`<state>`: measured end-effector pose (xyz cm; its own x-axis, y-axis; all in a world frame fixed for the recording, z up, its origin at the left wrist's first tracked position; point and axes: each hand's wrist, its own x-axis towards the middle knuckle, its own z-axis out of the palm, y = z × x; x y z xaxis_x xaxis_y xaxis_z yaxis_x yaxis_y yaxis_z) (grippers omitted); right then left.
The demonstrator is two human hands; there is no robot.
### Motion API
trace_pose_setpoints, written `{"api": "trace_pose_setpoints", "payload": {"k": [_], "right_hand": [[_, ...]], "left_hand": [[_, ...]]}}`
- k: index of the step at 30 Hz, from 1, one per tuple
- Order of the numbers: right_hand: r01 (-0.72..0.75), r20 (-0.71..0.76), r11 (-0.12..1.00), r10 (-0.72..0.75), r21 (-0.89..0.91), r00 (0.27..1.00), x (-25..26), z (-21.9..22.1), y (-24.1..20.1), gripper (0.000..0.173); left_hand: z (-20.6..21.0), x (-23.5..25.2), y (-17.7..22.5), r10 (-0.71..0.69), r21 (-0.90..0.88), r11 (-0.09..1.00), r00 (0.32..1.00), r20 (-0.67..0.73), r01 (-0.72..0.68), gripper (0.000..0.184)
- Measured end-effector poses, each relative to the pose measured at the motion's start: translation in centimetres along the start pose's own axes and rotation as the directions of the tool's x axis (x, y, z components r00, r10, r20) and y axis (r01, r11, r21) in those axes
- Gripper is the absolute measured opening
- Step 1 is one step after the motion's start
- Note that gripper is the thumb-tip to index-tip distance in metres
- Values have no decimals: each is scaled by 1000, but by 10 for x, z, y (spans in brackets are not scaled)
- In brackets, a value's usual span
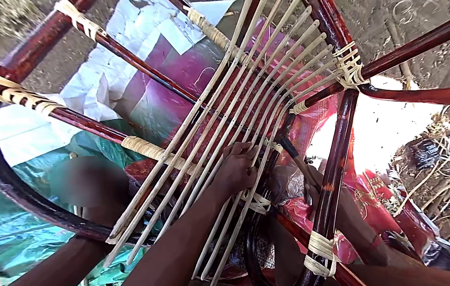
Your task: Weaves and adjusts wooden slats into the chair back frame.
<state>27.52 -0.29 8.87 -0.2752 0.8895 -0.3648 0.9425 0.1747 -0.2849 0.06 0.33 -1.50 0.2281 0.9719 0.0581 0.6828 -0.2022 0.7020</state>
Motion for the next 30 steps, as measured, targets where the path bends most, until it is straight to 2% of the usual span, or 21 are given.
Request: {"api": "trace_pose_setpoints", "payload": {"k": [3,6,8,10,13,15,18,20,22,23,24,25,26,27,29,30], "right_hand": [[-149,75,962,135,228,988,16,-1,-2,47],[-190,118,875,153,445,981,18,7,-5,54],[-117,47,871,107,477,993,28,14,-4,58],[-9,-64,882,44,472,997,40,26,-8,47],[237,-262,873,-132,427,956,79,28,-23,36],[343,-222,829,-270,442,937,107,19,-27,44],[432,-190,601,-423,673,886,151,20,-29,52],[319,-105,402,-470,859,876,170,14,-38,54],[133,34,303,-489,943,872,179,5,-46,56],[118,60,315,-503,942,862,181,2,-50,57],[197,42,394,-522,898,852,182,1,-53,54],[347,-13,521,-541,780,841,182,1,-57,48],[500,-102,651,-548,571,830,182,1,-64,44],[597,-216,713,-559,368,800,181,2,-71,40],[652,-429,749,-554,117,713,183,2,-85,35],[650,-529,757,-523,73,668,187,1,-90,31]], "left_hand": [[1,1,-2,14,-11,1000,1000,-10,-14,21],[1,-5,-1,25,-13,1000,999,-21,-25,21],[0,0,-2,28,-2,1000,999,-32,-28,21],[1,-1,-1,22,-1,1000,999,-30,-22,21],[1,-2,-1,6,1,1000,1000,-6,-6,21],[-1,0,0,3,8,1000,1000,6,-3,20],[-3,0,1,-1,11,1000,1000,20,1,20],[-3,0,1,-4,8,1000,1000,27,4,18],[-3,0,0,-4,15,1000,999,37,3,19],[-2,0,0,3,12,1000,1000,31,-3,19],[-2,0,-1,6,10,1000,1000,28,-6,19],[-2,1,0,9,8,1000,1000,27,-9,18],[-4,1,1,8,-1,1000,1000,22,-8,16],[-8,1,5,-2,-16,1000,1000,27,3,16],[-14,2,10,-11,-14,1000,999,35,12,30],[-14,1,9,-8,-14,1000,1000,30,8,30]]}}
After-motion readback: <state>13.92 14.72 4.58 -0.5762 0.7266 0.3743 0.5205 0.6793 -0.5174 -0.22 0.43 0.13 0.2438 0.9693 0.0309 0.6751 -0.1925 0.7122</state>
